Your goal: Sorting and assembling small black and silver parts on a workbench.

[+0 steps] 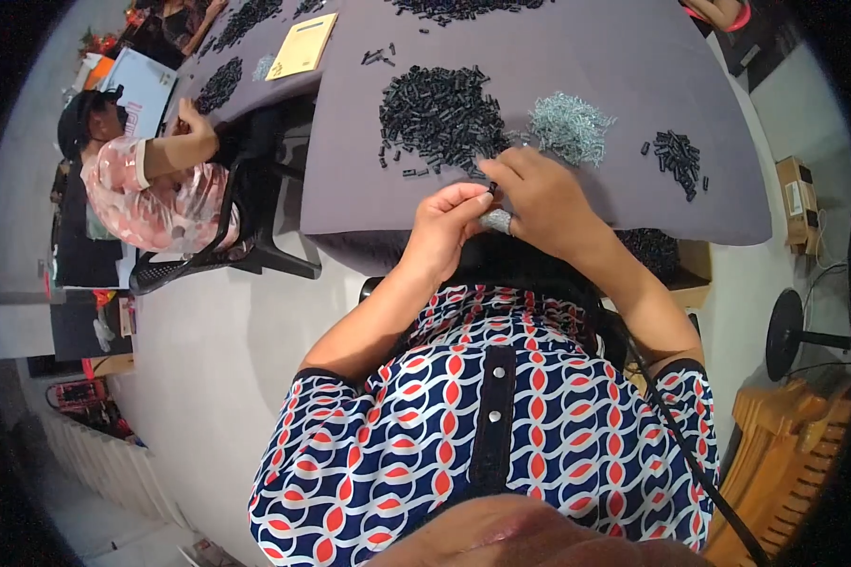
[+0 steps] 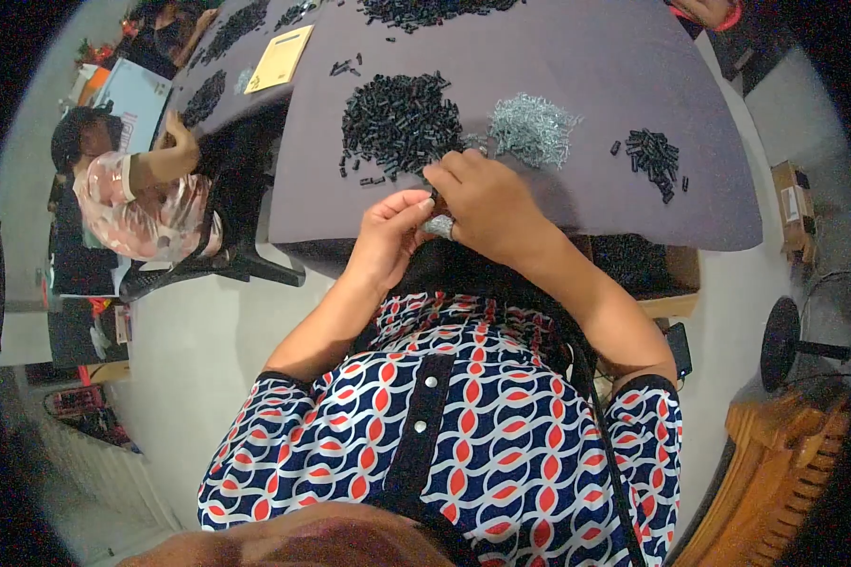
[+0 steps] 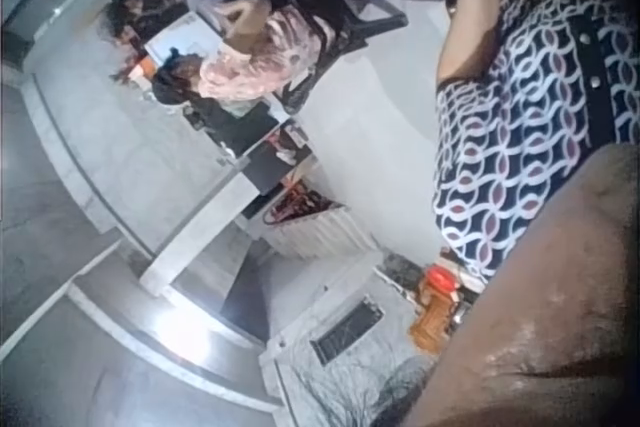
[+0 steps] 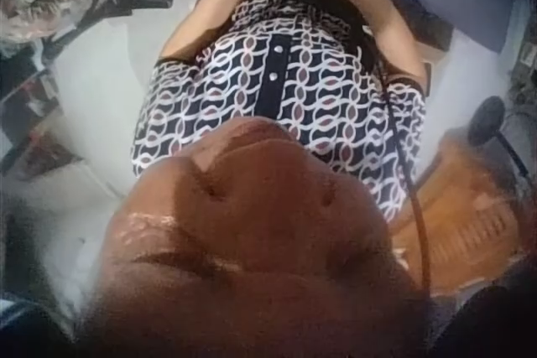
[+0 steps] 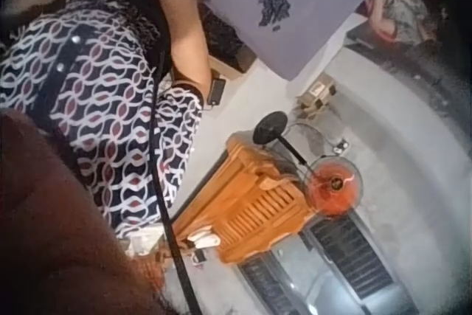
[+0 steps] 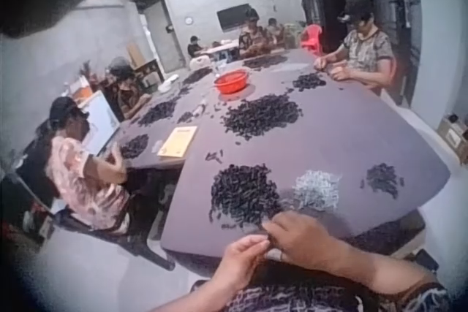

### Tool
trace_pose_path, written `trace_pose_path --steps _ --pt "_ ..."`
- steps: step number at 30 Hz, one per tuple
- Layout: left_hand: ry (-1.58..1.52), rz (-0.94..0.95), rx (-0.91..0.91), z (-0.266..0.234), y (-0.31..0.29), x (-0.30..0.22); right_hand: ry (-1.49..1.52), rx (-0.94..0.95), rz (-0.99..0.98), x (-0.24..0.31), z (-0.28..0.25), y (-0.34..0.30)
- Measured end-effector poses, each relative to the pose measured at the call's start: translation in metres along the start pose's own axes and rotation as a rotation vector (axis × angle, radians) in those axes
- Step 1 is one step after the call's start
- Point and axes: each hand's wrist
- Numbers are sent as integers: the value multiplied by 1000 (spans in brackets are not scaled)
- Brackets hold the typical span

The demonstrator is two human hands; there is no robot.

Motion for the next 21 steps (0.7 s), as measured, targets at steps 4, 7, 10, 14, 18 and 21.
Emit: trace_pose_path --steps 4,7,10,14,18,21 --pt "23 -66 0 -2 -1 -3 -1 86 4 -4 10 -2" --pt "-69 -166 -6 0 -4 -12 107 100 46 -1 7 -1" --pt "-71 -242 80 -1 -6 -19 167 71 32 0 7 -1" --pt "1 -211 77 -3 -7 -11 170 46 10 5 11 -3" --pt "-12 -161 45 1 -14 3 18 91 10 7 17 -15" --pt "-49 -155 30 10 -19 6 -20 79 9 10 19 -23"
Point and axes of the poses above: each hand's wrist, its own y-axis towards the middle knuckle, its own z-axis out of the palm, x = y × z, and after that the axes turned 2 degrees about z, right-handed
